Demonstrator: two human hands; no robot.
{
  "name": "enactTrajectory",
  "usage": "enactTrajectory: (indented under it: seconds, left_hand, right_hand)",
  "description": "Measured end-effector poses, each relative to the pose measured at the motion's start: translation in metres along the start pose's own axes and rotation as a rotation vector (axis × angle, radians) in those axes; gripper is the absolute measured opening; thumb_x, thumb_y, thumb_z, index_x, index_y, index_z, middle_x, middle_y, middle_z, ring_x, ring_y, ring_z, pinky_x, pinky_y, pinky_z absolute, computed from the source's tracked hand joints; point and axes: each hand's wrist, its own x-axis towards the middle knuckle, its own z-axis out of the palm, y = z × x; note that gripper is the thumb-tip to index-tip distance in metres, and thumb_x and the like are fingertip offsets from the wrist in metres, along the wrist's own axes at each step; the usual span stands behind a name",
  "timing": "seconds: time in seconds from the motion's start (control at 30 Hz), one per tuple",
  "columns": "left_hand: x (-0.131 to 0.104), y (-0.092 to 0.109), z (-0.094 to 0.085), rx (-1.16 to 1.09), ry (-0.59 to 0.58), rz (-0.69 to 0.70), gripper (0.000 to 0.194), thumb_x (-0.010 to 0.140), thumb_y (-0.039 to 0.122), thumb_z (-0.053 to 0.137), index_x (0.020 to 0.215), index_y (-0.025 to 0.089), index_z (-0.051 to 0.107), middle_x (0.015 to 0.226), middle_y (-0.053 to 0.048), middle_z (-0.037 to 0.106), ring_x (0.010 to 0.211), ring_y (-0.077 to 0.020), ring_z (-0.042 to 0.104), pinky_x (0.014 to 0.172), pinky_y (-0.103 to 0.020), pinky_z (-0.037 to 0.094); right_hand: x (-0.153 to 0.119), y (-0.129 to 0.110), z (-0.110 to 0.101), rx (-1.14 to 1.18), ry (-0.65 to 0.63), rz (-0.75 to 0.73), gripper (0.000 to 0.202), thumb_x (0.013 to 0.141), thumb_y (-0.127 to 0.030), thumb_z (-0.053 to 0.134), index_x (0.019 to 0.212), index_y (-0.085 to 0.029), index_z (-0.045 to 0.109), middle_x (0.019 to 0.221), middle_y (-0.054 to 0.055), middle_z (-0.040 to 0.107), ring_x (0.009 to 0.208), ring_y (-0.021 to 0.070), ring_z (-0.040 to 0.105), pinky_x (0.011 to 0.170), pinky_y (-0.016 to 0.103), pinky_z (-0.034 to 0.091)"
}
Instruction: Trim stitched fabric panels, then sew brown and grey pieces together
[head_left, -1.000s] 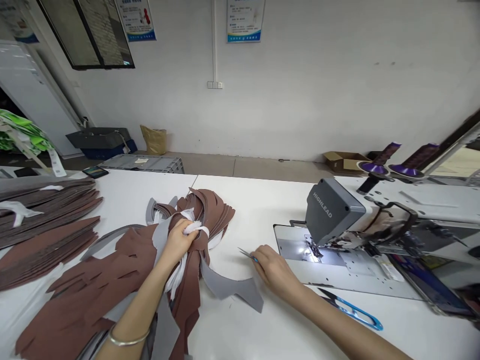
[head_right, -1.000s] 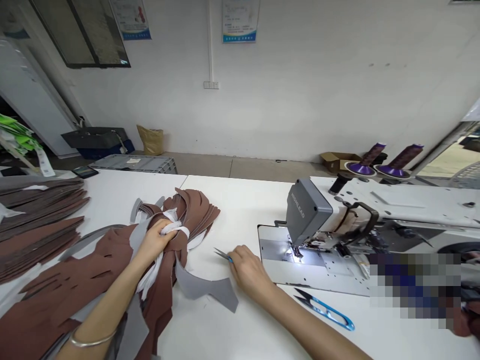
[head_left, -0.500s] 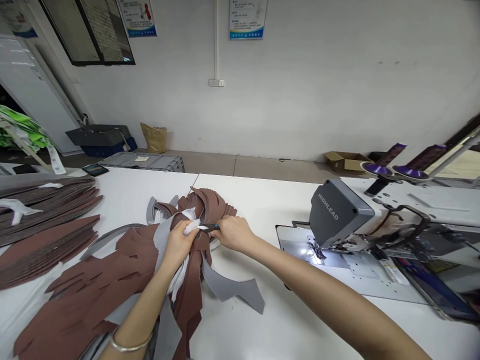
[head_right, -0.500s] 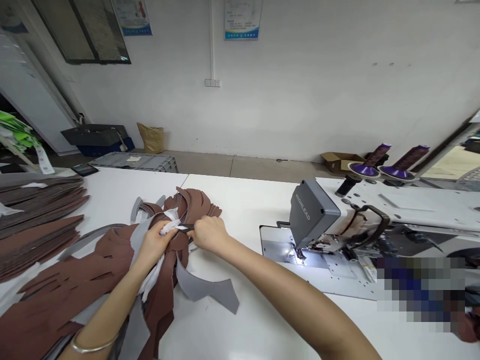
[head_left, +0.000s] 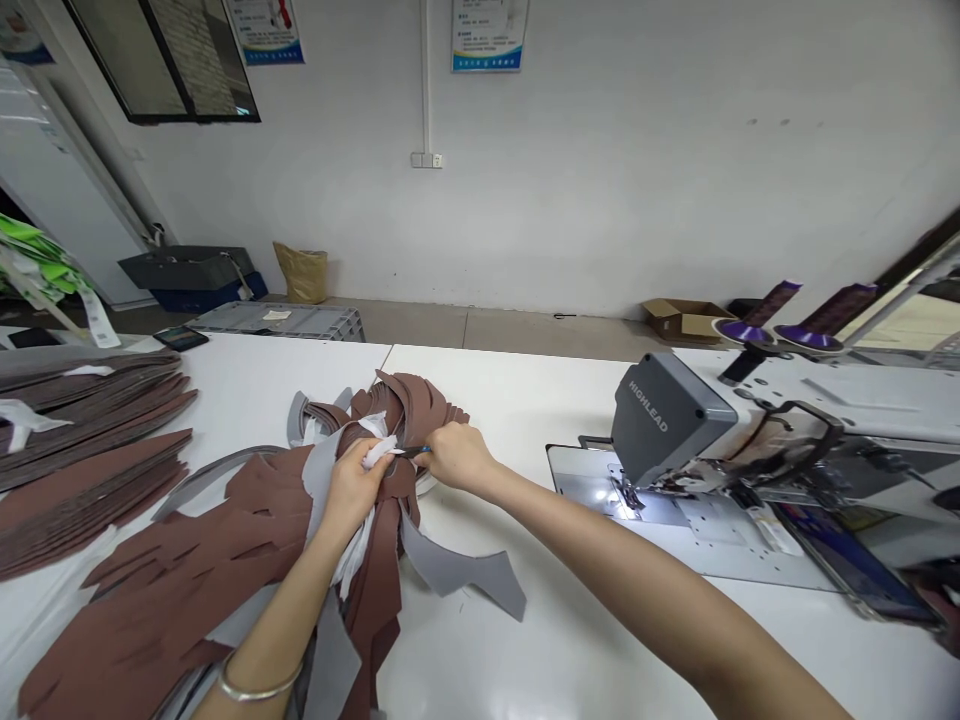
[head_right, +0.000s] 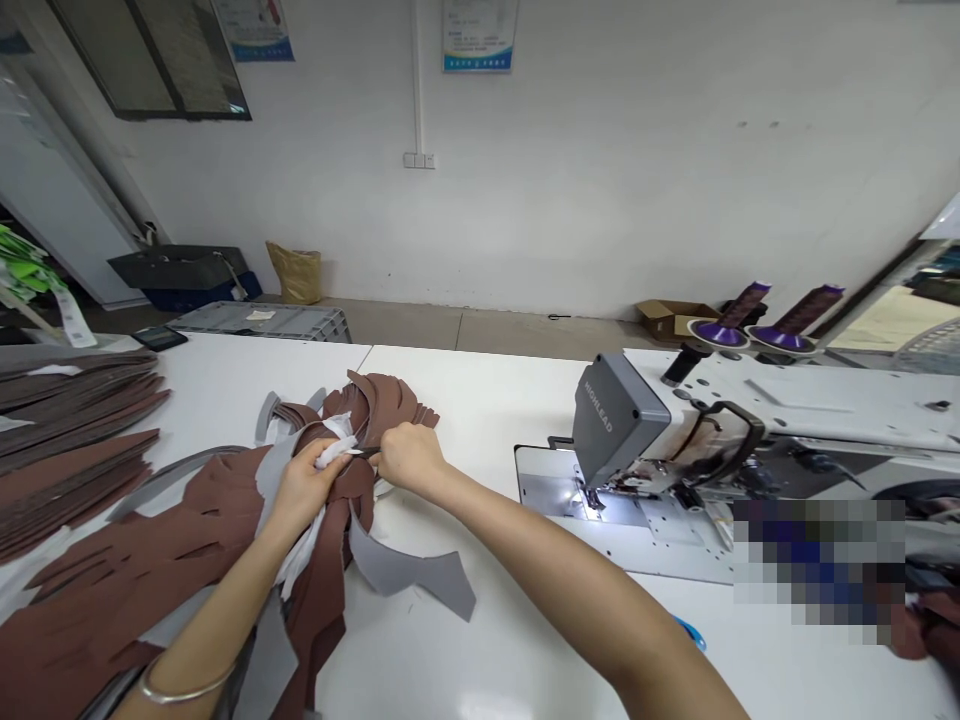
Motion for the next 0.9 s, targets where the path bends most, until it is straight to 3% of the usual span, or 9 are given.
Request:
enactTrajectory:
  seconds: [0.3,0.4,0.5,0.57,0.63,0.7,0.8,0.9]
  left_hand:
    - [0.000,0.008,-0.005,-0.072,0.030,-0.109,0.033,0.068,0.045,0.059,0.088,0.019,0.063,0.086,-0.005,0.067,0.084,-0.0248,0.061,0.081,-0.036,0.047]
    - [0.004,0.011,-0.004,-0.101,0.075,-0.151,0.030,0.069,0.040,0.058,0.088,0.017,0.062,0.084,-0.006,0.068,0.084,-0.0258,0.062,0.080,-0.038,0.048]
    - [0.006,0.029,-0.007,-0.094,0.113,-0.171,0.016,0.070,0.026,0.060,0.083,0.017,0.063,0.082,-0.007,0.069,0.079,-0.0232,0.063,0.075,-0.035,0.049]
    - [0.014,0.046,-0.014,-0.070,0.120,-0.167,0.009,0.068,0.017,0.065,0.076,0.017,0.065,0.077,-0.007,0.070,0.070,-0.0199,0.063,0.067,-0.031,0.050]
    - [0.030,0.064,-0.028,-0.032,0.151,-0.131,0.010,0.066,0.012,0.069,0.073,0.017,0.066,0.075,-0.005,0.070,0.069,-0.0172,0.063,0.066,-0.027,0.049]
    - [0.046,0.084,-0.052,0.009,0.215,-0.077,0.009,0.071,0.014,0.068,0.079,0.017,0.067,0.081,-0.003,0.071,0.074,-0.0154,0.063,0.070,-0.025,0.048]
    - [0.054,0.114,-0.100,0.058,0.309,-0.014,0.013,0.077,0.016,0.064,0.090,0.016,0.066,0.088,-0.001,0.070,0.081,-0.0134,0.063,0.075,-0.023,0.048]
    - [0.041,0.133,-0.156,0.116,0.396,-0.015,0.012,0.076,0.014,0.067,0.088,0.013,0.065,0.084,0.000,0.068,0.081,-0.0134,0.062,0.078,-0.026,0.049]
  right_hand:
    - [-0.005,0.012,0.009,0.099,0.130,0.069,0.033,0.092,-0.038,0.046,0.088,-0.016,0.070,0.093,0.012,0.071,0.093,0.0239,0.065,0.077,0.030,0.046]
    - [-0.012,0.019,0.012,0.156,0.195,0.016,0.038,0.096,-0.039,0.037,0.093,-0.016,0.067,0.097,0.010,0.070,0.092,0.0215,0.065,0.076,0.028,0.046]
    - [-0.026,0.020,0.020,0.377,0.293,-0.084,0.038,0.093,-0.043,0.038,0.095,-0.017,0.066,0.096,0.008,0.070,0.088,0.0206,0.065,0.076,0.027,0.047]
    - [-0.032,0.024,0.027,0.581,0.389,-0.045,0.041,0.086,-0.052,0.042,0.092,-0.018,0.065,0.097,0.010,0.070,0.089,0.0246,0.065,0.079,0.031,0.047]
    - [-0.031,0.030,0.033,0.673,0.455,0.076,0.048,0.075,-0.062,0.048,0.093,-0.020,0.064,0.101,0.012,0.070,0.095,0.0307,0.063,0.081,0.036,0.047]
    - [-0.028,0.036,0.037,0.713,0.436,0.164,0.054,0.064,-0.068,0.053,0.092,-0.023,0.065,0.103,0.010,0.070,0.100,0.0351,0.062,0.080,0.040,0.047]
    - [-0.034,0.044,0.038,0.745,0.384,0.196,0.059,0.059,-0.072,0.052,0.092,-0.026,0.065,0.104,0.008,0.070,0.102,0.0356,0.061,0.079,0.040,0.048]
    - [-0.048,0.056,0.043,0.745,0.358,0.225,0.058,0.058,-0.074,0.051,0.090,-0.028,0.067,0.100,0.006,0.071,0.099,0.0331,0.063,0.074,0.038,0.050]
